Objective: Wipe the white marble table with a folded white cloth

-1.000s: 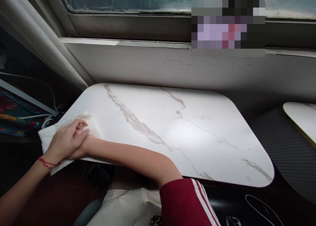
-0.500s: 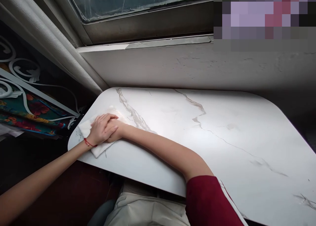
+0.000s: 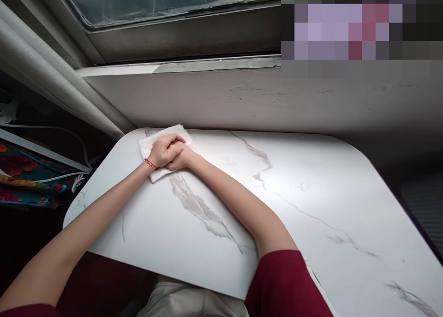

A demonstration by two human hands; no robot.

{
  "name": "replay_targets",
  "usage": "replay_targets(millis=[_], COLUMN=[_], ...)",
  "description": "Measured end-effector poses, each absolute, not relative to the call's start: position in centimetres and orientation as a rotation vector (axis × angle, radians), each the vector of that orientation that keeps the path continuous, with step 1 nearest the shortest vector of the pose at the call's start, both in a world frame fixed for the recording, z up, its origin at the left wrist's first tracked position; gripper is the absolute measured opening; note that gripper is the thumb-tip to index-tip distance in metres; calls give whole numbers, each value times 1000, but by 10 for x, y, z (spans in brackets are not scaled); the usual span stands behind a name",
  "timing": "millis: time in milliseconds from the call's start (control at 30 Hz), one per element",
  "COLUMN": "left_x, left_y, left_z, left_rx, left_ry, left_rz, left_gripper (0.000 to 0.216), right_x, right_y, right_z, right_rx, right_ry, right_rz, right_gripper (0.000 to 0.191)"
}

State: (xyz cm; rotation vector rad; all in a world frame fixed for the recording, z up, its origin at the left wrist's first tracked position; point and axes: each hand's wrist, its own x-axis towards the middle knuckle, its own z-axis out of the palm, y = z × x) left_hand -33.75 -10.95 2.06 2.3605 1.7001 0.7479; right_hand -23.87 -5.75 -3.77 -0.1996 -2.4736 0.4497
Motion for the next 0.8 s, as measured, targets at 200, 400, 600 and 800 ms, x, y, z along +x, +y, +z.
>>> replay_targets(millis=[200,400,600,800], left_x=[-326,-324,-298,-256], left_y=[-78,-73,-103,-212], left_z=[19,15,15,23], left_rx=[2162,2057,2107,2361], left_ry=[1625,1731,1950,1868], left_rz=[956,1092,895,639], left_gripper=[27,21,15,21], right_x=[-221,-222,-196,-142], right_y=[-40,-42,-62,-162], right_z=[-29,-27,-34,-35], right_rx=[-394,-482,-371,-166], right_ry=[-2490,-2563,-2549,-2492], right_rz=[343,229,281,419], right_gripper=[46,41,45,38])
